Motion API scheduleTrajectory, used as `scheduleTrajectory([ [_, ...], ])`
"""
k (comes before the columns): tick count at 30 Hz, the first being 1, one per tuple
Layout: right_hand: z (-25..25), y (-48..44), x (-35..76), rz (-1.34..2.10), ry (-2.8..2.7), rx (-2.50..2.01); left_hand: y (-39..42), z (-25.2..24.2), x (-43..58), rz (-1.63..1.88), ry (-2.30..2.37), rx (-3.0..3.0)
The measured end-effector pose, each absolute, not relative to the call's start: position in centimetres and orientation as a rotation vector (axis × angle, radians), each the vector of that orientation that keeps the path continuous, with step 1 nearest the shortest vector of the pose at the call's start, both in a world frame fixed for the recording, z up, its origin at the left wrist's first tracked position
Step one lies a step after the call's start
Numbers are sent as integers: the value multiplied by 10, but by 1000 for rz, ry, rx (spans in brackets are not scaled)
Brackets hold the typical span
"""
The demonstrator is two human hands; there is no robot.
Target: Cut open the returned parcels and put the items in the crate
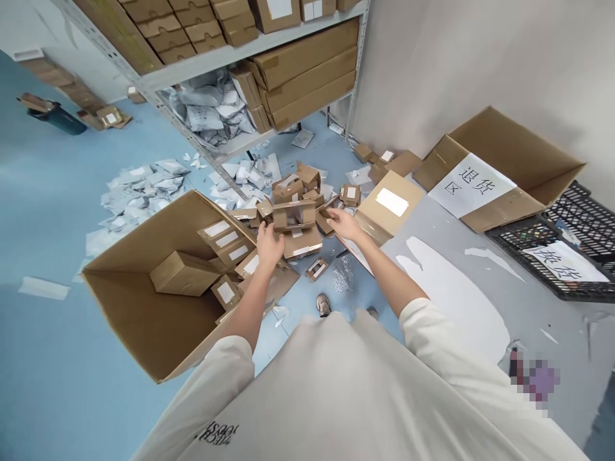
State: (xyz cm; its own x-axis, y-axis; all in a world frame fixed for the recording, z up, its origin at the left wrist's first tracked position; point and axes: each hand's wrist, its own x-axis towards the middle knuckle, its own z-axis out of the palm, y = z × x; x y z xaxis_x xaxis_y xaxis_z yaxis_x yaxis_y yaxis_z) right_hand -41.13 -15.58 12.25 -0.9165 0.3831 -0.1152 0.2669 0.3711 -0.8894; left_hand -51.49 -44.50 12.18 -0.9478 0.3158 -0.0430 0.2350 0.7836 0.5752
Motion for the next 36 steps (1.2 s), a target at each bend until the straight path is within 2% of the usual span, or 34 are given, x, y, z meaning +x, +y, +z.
scheduleTrajectory([
  [8, 128, -110, -366, 1516, -2474, -726, -394, 113, -498, 890, 2700, 597],
  [18, 112, -13, -302, 1495, -2353, -864, -269, 113, -452, 938, 2476, 915],
  [22, 100, 44, -282, 1338, -2372, -927, -221, 110, -431, 952, 2413, 967],
  [28, 78, 128, -285, 1103, -2426, -1045, -175, 101, -396, 956, 2371, 837],
  [36, 52, 172, -303, 1207, -2482, -1042, -156, 100, -369, 922, 2393, 676],
])
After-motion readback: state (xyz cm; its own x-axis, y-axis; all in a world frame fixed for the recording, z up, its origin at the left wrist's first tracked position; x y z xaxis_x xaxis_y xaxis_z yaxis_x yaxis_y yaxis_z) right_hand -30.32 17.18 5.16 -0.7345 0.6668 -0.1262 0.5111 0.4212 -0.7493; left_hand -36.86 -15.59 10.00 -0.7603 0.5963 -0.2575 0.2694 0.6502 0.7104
